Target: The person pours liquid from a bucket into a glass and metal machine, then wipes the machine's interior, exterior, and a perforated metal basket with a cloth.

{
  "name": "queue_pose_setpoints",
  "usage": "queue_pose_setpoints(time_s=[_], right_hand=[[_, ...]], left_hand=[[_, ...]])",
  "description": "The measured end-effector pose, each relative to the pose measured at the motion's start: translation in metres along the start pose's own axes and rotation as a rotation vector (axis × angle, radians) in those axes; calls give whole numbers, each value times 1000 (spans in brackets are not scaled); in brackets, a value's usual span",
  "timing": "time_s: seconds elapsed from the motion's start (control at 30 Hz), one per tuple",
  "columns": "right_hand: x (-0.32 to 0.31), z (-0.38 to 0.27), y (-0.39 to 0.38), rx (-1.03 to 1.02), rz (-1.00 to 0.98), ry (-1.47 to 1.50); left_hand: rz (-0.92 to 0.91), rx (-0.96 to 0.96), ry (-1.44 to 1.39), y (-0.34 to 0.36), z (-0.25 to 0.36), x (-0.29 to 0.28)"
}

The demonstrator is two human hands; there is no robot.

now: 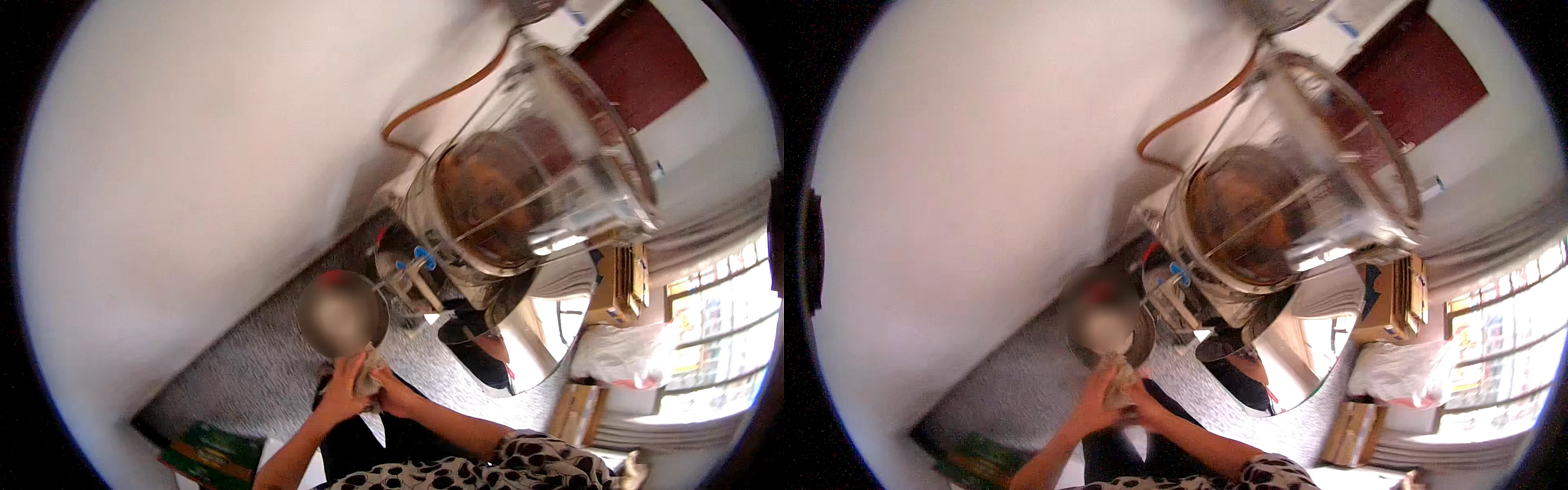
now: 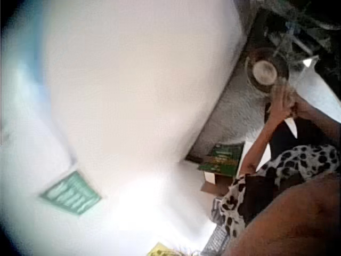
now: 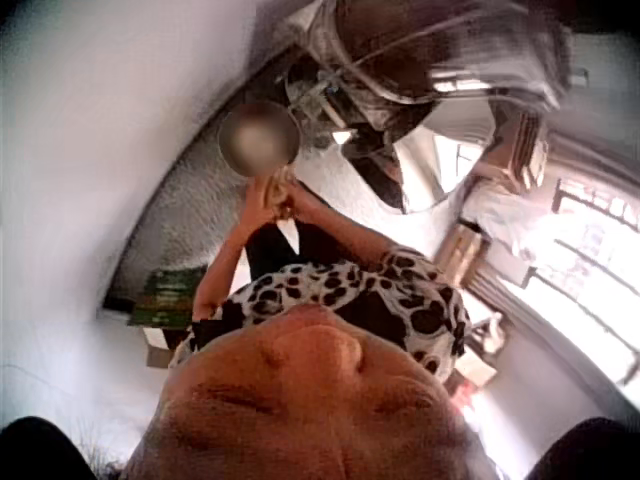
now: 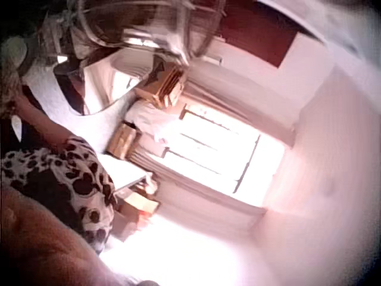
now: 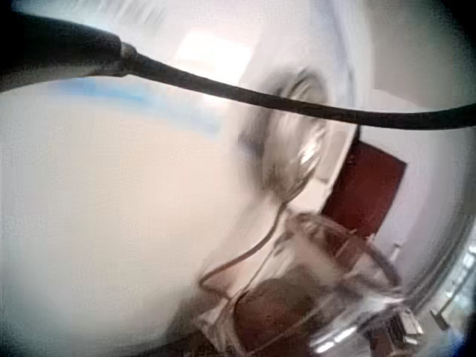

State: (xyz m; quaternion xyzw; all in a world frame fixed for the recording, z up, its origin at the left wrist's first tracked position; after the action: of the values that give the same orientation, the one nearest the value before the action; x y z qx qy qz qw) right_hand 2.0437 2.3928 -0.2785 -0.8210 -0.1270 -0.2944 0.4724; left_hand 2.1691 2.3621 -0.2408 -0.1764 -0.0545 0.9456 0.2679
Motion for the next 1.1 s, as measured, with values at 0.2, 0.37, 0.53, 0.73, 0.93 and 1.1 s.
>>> queue_pose_setpoints(time_s=[0.2,0.37,0.53,0.73,0.93,1.1], right_hand=[[75,-151,-158,-631,-22,-628],[94,-260,-298,-1248,271,-1041],[157,-385,-394,-1834,80,-567],[99,-529,-285,-1025,233,-1838],[37,-582,-138,98,228,-1979],[-56,-515,-33,464,163,-2222]], left_hand=[[-117,527,142,15,185,-42],[-303,867,324,47,350,-74],[214,988,384,133,433,-146],[229,697,770,289,458,-179],[95,639,761,352,439,-183],[123,653,639,356,437,-174]])
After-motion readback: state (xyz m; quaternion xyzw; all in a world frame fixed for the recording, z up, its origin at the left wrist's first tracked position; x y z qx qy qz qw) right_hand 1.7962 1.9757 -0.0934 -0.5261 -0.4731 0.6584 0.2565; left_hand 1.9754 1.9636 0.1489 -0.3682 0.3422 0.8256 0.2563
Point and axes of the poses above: each hand's wrist, its own y-axis towards the middle knuckle, its own x-axis out of the palm, z = x × y, the point moved 4 cm from there along y, towards the middle knuckle, and after that the axes turned 7 degrees about -z, right-handed, at the moved point
